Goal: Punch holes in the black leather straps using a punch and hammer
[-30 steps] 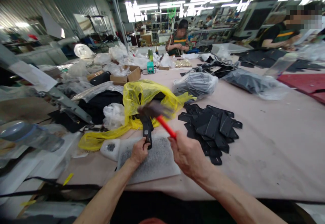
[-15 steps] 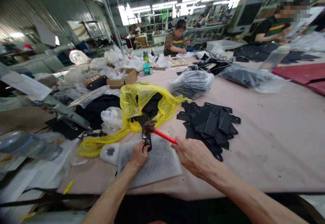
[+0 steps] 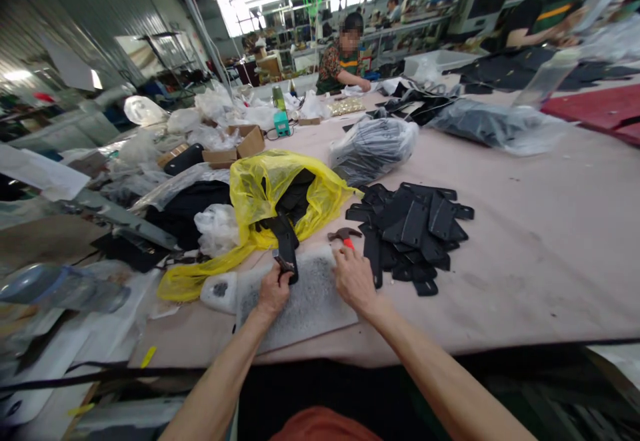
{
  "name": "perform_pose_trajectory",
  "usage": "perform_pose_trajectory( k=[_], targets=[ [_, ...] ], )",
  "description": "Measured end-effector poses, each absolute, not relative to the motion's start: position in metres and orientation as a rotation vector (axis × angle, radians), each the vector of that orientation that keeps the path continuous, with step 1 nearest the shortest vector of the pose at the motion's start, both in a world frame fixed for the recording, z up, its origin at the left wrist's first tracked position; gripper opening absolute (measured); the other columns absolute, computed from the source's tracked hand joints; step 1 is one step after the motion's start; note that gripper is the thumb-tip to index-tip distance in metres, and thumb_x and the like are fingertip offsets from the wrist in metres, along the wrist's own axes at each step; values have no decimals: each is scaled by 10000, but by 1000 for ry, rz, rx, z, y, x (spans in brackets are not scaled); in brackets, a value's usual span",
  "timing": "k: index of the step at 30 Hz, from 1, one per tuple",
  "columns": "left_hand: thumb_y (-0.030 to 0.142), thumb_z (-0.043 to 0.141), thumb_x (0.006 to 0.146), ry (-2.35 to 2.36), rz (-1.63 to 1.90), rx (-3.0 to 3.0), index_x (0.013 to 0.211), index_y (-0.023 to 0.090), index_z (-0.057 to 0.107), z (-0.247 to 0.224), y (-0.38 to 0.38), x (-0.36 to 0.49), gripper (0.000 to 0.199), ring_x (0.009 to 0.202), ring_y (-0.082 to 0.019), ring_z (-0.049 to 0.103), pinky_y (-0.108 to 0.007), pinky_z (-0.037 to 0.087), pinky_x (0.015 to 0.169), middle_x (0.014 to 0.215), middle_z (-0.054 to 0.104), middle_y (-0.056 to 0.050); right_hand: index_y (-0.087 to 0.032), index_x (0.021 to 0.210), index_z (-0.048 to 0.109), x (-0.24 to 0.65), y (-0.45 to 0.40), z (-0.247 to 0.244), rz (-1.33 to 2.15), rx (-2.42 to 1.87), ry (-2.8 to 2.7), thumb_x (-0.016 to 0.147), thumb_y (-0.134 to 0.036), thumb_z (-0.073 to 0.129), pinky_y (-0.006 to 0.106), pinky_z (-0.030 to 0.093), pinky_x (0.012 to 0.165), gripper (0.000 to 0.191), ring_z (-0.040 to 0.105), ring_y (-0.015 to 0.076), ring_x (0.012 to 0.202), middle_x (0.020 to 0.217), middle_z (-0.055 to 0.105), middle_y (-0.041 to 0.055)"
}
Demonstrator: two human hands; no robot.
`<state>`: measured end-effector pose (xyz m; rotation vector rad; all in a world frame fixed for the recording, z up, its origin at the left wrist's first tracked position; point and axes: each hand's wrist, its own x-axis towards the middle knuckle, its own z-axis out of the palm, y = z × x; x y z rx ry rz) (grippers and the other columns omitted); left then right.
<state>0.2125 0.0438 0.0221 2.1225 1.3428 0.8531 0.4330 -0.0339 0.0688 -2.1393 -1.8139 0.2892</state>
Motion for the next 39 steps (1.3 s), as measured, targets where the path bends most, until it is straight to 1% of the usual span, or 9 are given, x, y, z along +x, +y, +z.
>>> perform_pose_trajectory(
  k=[4, 9, 13, 20, 26, 29, 32, 35, 39],
  targets=[
    [200, 489, 849, 1333, 867, 2095, 950, 175, 634, 22, 45, 213, 178, 810, -209, 682, -299, 512, 754, 885, 718, -87, -231, 1187, 595, 379, -18, 72, 358, -1825, -1971, 898, -257, 512, 343, 345, 893, 302, 484, 225, 1054, 1198, 569, 78],
    [217, 522, 836, 1318, 926, 1883, 957, 186, 665, 29, 49, 213, 190, 881, -191, 678, -294, 515, 816, 938, 730, -62, -233, 1107, 635, 349, -10, 58, 359, -1911, -1917, 872, -278, 566, 382, 298, 888, 249, 448, 242, 1043, 1144, 586, 73],
    [306, 533, 852, 1384, 1004, 1623, 925, 162, 686, 33, 53, 207, 222, 777, -183, 681, -291, 530, 739, 865, 736, -58, -243, 1045, 669, 353, -9, 58, 405, -1924, -1936, 850, -303, 599, 384, 286, 882, 215, 446, 245, 1046, 1144, 592, 69],
    [278, 535, 836, 1386, 964, 1702, 955, 178, 694, 30, 49, 197, 222, 899, -203, 674, -315, 514, 829, 941, 732, -65, -236, 1065, 665, 367, 1, 57, 532, -1877, -1855, 853, -233, 552, 347, 297, 899, 240, 472, 224, 1059, 1126, 626, 57],
    [304, 524, 833, 1431, 976, 1674, 936, 173, 677, 30, 52, 197, 226, 819, -206, 666, -309, 512, 767, 871, 717, -65, -196, 1122, 628, 361, 43, 56, 624, -2000, -1657, 823, -303, 576, 394, 273, 964, 321, 486, 265, 1126, 1159, 637, 110],
    [308, 538, 811, 1447, 982, 1693, 898, 171, 660, 30, 52, 196, 204, 772, -208, 662, -306, 503, 727, 826, 713, -61, -162, 1145, 614, 342, 63, 57, 630, -2034, -1554, 754, -277, 631, 395, 320, 934, 408, 553, 270, 1053, 1082, 671, 125],
    [331, 537, 800, 1491, 1039, 1668, 875, 164, 650, 27, 49, 193, 214, 753, -218, 658, -314, 496, 712, 798, 710, -66, -161, 1133, 617, 331, 72, 59, 615, -2026, -1449, 773, -214, 570, 322, 392, 856, 367, 612, 218, 948, 988, 701, 90],
    [363, 531, 803, 1563, 1102, 1597, 837, 164, 647, 25, 47, 190, 233, 757, -227, 656, -316, 492, 702, 782, 707, -72, -191, 1137, 611, 356, 65, 63, 588, -1985, -1399, 818, -209, 491, 257, 429, 773, 341, 630, 168, 870, 964, 708, 46],
    [357, 538, 800, 1582, 1083, 1526, 843, 173, 644, 24, 46, 191, 216, 743, -219, 656, -303, 482, 689, 780, 711, -63, -161, 1155, 603, 460, 43, 78, 454, -2036, -1244, 822, -268, 481, 277, 453, 744, 370, 635, 187, 816, 938, 702, 73]
  ],
)
